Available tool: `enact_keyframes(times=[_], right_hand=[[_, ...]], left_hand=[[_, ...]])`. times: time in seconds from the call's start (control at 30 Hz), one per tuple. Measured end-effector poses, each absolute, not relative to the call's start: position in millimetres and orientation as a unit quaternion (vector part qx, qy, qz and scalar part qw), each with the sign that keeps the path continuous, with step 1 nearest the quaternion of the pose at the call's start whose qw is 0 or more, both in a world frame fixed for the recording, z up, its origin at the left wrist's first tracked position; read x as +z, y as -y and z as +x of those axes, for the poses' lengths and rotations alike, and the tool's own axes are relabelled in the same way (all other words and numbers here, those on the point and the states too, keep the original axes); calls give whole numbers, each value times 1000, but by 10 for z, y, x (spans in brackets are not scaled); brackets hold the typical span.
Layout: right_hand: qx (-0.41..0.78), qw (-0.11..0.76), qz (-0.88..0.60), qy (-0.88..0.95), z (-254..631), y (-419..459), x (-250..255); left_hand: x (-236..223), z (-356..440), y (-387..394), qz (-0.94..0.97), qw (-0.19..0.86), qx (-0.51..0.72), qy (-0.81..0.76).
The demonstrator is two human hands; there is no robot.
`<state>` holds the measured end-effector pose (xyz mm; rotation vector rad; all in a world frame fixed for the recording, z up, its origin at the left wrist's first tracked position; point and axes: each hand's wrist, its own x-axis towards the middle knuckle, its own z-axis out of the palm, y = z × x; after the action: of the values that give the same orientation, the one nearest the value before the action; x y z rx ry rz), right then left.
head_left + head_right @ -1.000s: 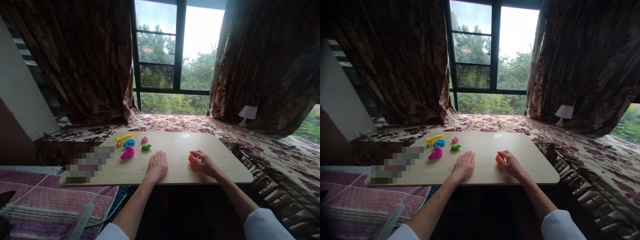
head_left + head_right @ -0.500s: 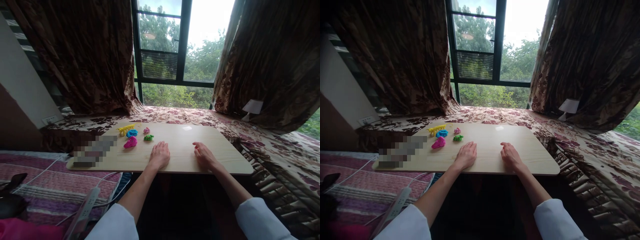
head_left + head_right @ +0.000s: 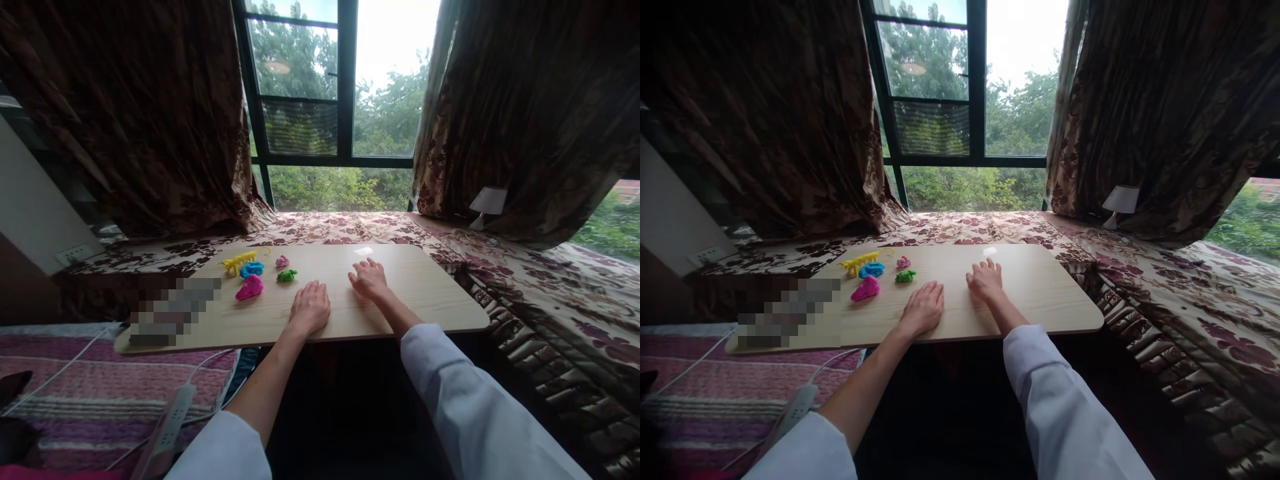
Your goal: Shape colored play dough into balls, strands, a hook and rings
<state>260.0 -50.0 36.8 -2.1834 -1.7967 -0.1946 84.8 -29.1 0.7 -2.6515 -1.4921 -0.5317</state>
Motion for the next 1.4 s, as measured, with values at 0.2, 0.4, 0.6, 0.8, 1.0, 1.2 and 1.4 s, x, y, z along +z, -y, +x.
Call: enact_keyframes(times=[0.2,0.4,0.6,0.8,1.0,1.2,1.4], right_hand=[[-54,127,-772,620,3092,1063,237],[-101,170,-714,672,2568,1319,18],[-65,160,-756,631,2386,690,229],[-58,163,-796,580,2785,646,302],[-103,198,-753,619,2636,1323,67],[-125,241,-706,654,2187,1143,27],[-67,220,-772,592,2559,587,353]], left_hand=[[-28,868,278,-853,14,-184,489],[-15,877,292,-850,23,-173,497],[38,872,312,-857,47,-155,489],[21,844,291,-857,40,-169,484],[19,831,294,-854,35,-181,486],[23,840,308,-852,46,-171,493],[-4,820,282,-858,54,-180,478]])
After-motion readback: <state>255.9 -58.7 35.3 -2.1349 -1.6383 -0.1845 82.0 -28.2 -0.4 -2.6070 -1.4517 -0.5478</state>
